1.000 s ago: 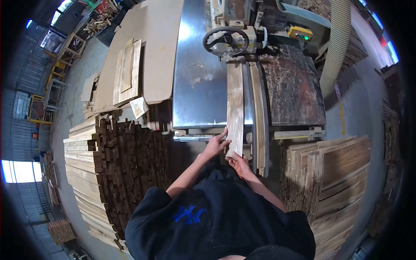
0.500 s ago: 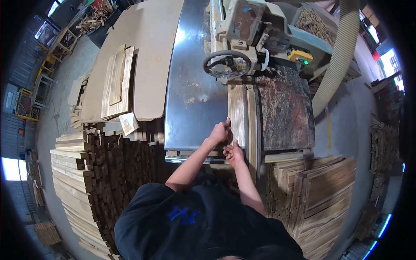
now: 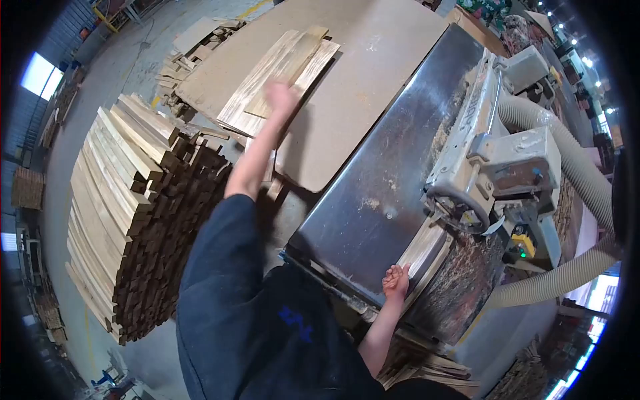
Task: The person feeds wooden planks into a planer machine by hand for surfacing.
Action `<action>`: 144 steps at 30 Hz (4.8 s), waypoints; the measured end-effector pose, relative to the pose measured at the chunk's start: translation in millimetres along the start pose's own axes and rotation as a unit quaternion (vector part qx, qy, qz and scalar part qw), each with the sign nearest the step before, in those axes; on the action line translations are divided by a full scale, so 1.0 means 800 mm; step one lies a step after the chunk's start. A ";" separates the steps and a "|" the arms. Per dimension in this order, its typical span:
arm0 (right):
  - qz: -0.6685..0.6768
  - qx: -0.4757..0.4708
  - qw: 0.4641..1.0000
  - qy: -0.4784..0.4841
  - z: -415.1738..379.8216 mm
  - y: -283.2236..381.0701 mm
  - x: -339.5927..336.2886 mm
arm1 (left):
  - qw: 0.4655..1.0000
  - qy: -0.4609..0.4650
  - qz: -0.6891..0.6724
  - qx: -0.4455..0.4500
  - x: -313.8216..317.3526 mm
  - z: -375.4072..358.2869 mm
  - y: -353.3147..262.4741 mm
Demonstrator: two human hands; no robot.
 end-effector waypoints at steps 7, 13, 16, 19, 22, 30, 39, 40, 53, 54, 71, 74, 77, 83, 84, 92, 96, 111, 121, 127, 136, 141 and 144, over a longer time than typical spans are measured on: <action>0.032 -0.031 0.993 0.106 0.037 0.051 0.029 | 0.982 -0.020 0.132 0.134 -0.043 -0.101 0.055; -0.048 -0.161 0.986 0.006 0.056 0.069 0.065 | 0.976 0.054 -0.207 0.031 -0.081 -0.277 -0.044; -0.145 -0.228 0.962 0.037 0.019 0.040 0.092 | 0.885 0.110 -0.423 -0.157 -0.076 -0.386 -0.057; -0.168 -0.188 0.953 0.167 -0.026 -0.025 0.097 | 0.856 0.031 -0.493 -0.154 -0.107 -0.464 -0.060; -0.215 -0.161 0.944 0.190 -0.090 -0.084 0.089 | 0.749 0.100 -0.600 -0.262 -0.132 -0.501 -0.059; -0.218 -0.077 0.926 0.298 -0.162 -0.179 0.020 | 0.728 0.326 -0.532 -0.285 -0.141 -0.610 -0.044; -0.018 -0.047 0.965 0.256 -0.171 -0.249 -0.088 | 0.785 0.541 -0.285 0.094 -0.074 -0.720 -0.098; 0.021 -0.035 0.974 0.223 -0.179 -0.246 -0.095 | 0.764 0.593 -0.227 0.112 -0.079 -0.717 -0.129; -0.006 -0.073 0.997 0.016 -0.149 -0.192 -0.079 | 0.752 0.560 -0.138 0.320 0.029 -0.651 -0.268; 0.015 -0.075 0.996 0.034 -0.142 -0.184 -0.071 | 0.764 0.546 -0.144 0.312 0.046 -0.643 -0.269; 0.018 -0.028 0.999 -0.020 -0.055 -0.027 0.004 | 0.688 0.672 -0.205 0.184 0.133 -0.496 -0.353; 0.016 -0.029 0.997 -0.067 -0.047 -0.004 0.025 | 0.818 0.416 -0.188 0.349 0.125 -0.434 -0.335; 0.008 -0.043 0.994 -0.097 -0.028 0.013 0.038 | 0.933 0.184 -0.092 0.297 0.075 -0.356 -0.295; 0.053 -0.081 0.995 -0.029 0.006 0.055 0.050 | 0.945 0.253 -0.091 0.186 0.047 -0.336 -0.183; 0.053 -0.100 0.993 -0.043 0.014 0.062 0.056 | 0.935 0.268 -0.153 0.175 0.037 -0.336 -0.177; -0.023 -0.218 0.976 0.014 0.039 0.091 0.087 | 0.229 0.466 -0.692 -0.501 -0.017 -0.477 -0.169; -0.219 -0.325 0.916 0.083 -0.010 0.039 0.083 | -0.018 0.499 -0.749 -0.436 -0.030 -0.541 -0.163; 0.029 0.005 0.990 0.138 -0.182 -0.250 -0.093 | 0.870 0.435 0.066 0.222 -0.029 -0.696 -0.209; -0.034 -0.057 0.995 0.077 -0.136 -0.193 -0.071 | 0.909 0.375 0.001 0.182 0.062 -0.659 -0.261; 0.024 -0.021 0.999 0.030 -0.070 -0.116 -0.029 | 0.917 0.354 -0.047 0.176 0.085 -0.586 -0.324; -0.016 -0.066 0.996 -0.058 -0.007 -0.030 0.008 | 0.914 0.287 -0.200 0.205 0.139 -0.437 -0.299; 0.054 -0.001 0.998 0.024 0.010 0.013 0.016 | 0.911 -0.185 -0.341 -0.143 0.020 -0.133 -0.064; 0.050 0.001 0.995 0.081 0.027 0.042 0.022 | 0.945 -0.269 0.119 -0.143 -0.100 -0.056 0.051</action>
Point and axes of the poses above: each hand's wrist, its own z-axis towards the middle knuckle, its own x-axis out of the palm, y = z × x, the point moved 4 cm from there along z, towards the middle knuckle, and after that the axes turned 5 degrees about -z, right-handed, at the moved point
